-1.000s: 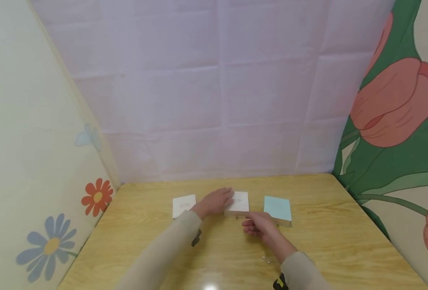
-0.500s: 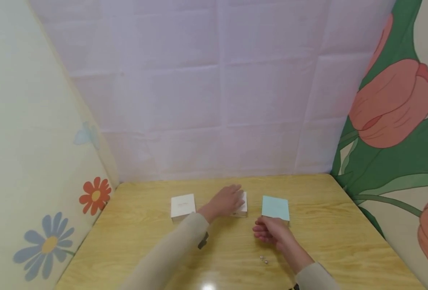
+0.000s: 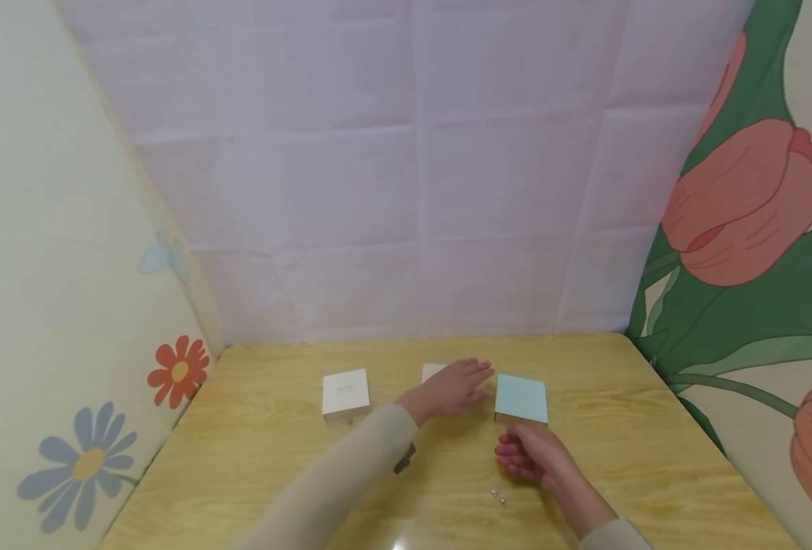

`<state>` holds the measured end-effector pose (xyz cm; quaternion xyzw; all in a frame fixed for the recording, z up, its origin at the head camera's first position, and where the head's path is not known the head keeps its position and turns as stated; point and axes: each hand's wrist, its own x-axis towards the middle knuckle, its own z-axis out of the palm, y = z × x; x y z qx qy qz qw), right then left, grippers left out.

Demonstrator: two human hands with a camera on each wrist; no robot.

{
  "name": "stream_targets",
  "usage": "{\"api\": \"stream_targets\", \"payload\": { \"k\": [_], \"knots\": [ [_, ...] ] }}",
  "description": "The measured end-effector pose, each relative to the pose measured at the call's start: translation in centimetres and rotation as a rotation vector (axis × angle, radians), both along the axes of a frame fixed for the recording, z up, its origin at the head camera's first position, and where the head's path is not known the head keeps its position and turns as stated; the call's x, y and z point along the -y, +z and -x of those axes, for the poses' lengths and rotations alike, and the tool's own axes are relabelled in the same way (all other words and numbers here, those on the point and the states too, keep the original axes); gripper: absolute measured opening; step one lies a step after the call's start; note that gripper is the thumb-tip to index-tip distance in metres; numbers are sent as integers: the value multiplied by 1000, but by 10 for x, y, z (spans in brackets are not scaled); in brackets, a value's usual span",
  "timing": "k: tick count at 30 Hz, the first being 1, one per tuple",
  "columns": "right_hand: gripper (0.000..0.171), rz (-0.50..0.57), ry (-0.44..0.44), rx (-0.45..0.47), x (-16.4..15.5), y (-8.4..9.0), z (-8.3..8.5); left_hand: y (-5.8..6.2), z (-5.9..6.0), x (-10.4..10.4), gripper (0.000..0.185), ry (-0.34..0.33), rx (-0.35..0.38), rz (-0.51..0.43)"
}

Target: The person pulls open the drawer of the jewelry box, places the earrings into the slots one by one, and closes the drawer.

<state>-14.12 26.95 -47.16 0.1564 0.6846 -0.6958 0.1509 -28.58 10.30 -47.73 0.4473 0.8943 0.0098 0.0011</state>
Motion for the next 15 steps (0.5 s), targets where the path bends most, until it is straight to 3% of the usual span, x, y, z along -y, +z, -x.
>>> {"api": "stream_targets", "payload": {
  "k": [7,15],
  "knots": [
    [33,58,-57,17,-6,-6,-3,-4,-3,-16,58,-27,22,6],
    [30,90,-152,45,-12,-7,1,-1,-7,-26,57,-2,-1,40]
  ]
}}
